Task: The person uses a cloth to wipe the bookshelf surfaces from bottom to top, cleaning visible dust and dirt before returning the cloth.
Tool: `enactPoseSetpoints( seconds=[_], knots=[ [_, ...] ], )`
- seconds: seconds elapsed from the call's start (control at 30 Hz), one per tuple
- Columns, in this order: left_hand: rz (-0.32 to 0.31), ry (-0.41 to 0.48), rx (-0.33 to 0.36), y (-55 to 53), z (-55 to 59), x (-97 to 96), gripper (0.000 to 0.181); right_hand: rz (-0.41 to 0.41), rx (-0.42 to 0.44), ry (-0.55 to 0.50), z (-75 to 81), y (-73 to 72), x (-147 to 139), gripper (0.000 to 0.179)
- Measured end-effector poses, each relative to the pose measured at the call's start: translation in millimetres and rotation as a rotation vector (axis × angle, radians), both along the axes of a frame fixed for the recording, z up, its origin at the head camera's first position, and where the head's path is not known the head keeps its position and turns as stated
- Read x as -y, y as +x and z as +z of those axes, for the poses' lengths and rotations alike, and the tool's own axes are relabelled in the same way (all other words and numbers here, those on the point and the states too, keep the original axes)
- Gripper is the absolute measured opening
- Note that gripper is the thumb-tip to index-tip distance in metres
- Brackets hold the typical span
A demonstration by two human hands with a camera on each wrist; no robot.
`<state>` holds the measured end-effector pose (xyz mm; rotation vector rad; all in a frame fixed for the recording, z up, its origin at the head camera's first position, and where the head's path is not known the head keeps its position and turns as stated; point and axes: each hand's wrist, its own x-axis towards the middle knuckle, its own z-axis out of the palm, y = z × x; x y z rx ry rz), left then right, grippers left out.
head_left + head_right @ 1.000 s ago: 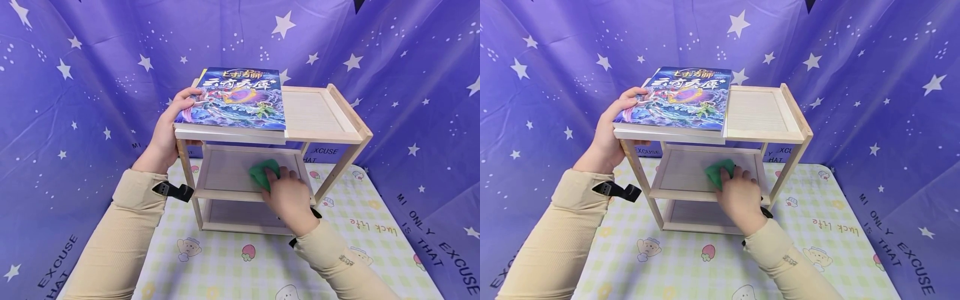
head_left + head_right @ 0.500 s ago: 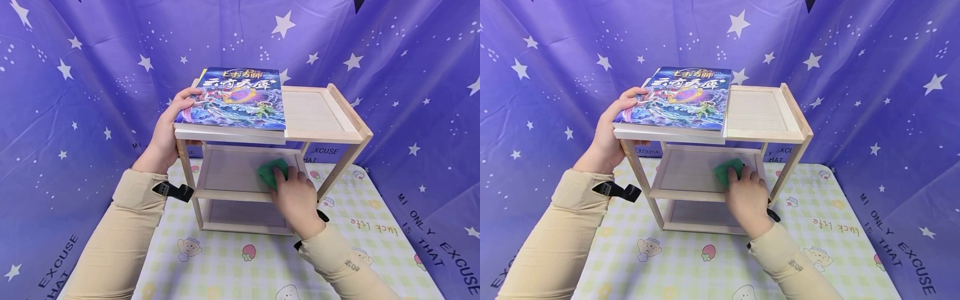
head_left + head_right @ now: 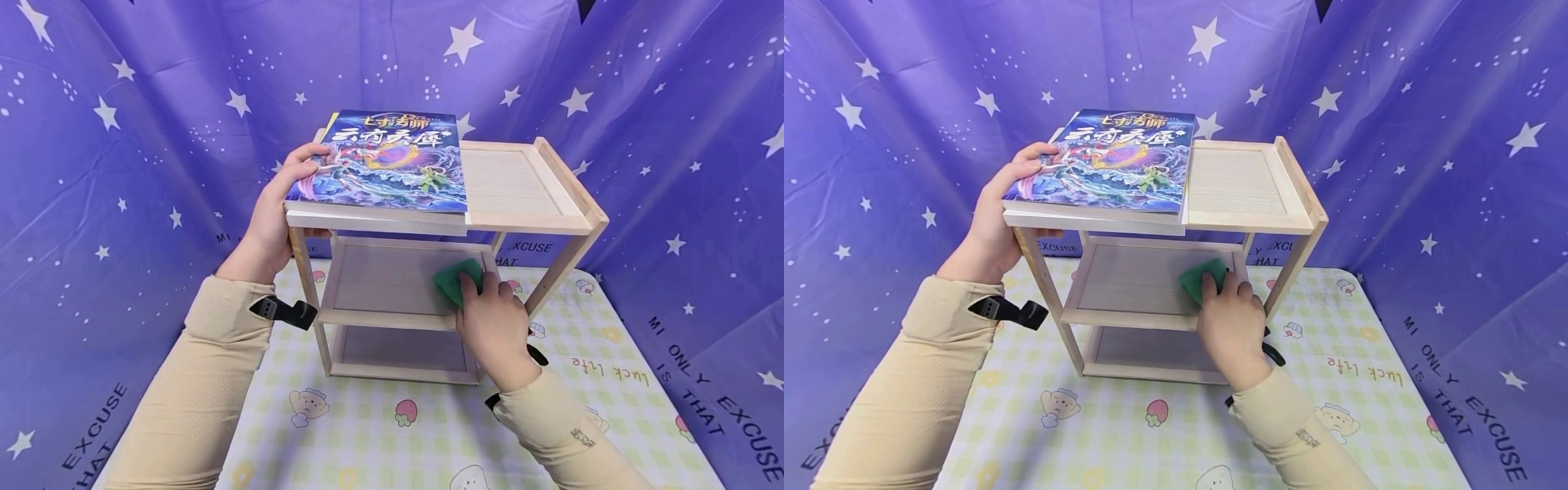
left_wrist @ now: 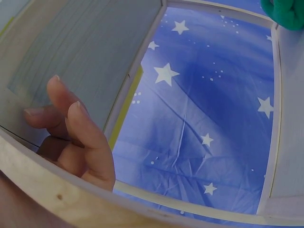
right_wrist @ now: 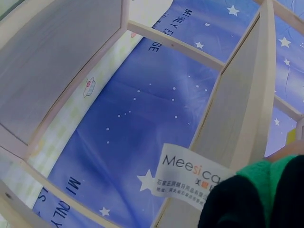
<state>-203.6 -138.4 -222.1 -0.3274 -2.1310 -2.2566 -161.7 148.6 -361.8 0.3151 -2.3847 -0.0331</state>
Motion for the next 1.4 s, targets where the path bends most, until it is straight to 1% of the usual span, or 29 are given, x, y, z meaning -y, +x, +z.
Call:
enactPoseSetpoints(
  seconds=[0.13, 0.23, 0.3, 0.43, 0.5, 0.67, 0.83, 1.0, 1.1, 1.4],
  knots=[
    [-0.001, 0.002, 0.002, -0.2, -0.5, -0.8, 0.036, -0.005, -0.033, -0.006, -0.3, -2.7, 0, 0.031],
    [-0.001, 0.002, 0.006, -0.1, -0.7, -1.0, 0.036, -0.017, -0.017, -0.01, 1.0, -4.2, 1, 0.03],
    [0.0, 0.001, 0.007, 0.3, -0.3, -0.9, 0.036, -0.028, 0.013, -0.013, 3.0, -5.1, 1, 0.03],
    [0.002, 0.002, 0.008, 1.3, 0.3, -0.7, 0.036, -0.055, 0.1, -0.031, 8.1, -7.7, 2, 0.031],
    [0.002, 0.003, 0.008, 1.5, 0.4, -0.7, 0.036, -0.064, 0.126, -0.038, 10.1, -9.3, 2, 0.031],
    [-0.002, 0.004, 0.006, 1.3, 0.4, -0.8, 0.036, -0.076, 0.148, -0.044, 13.1, -12.8, 2, 0.027],
    [-0.001, 0.003, 0.005, 1.2, 0.4, -0.8, 0.036, -0.09, 0.191, -0.068, 15.1, -16.2, 2, 0.022],
    [-0.001, 0.01, 0.005, 0.6, 0.3, -0.7, 0.035, -0.086, 0.204, -0.077, 17.2, -20.8, 2, 0.02],
    [-0.003, 0.016, 0.004, 0.5, 0.3, -0.6, 0.035, -0.096, 0.235, -0.083, 18.8, -24.8, 3, 0.021],
    [-0.009, 0.018, 0.001, -0.2, -0.2, 0.1, 0.035, -0.164, 0.383, -0.102, 24.6, -38.7, 6, 0.031]
  ],
)
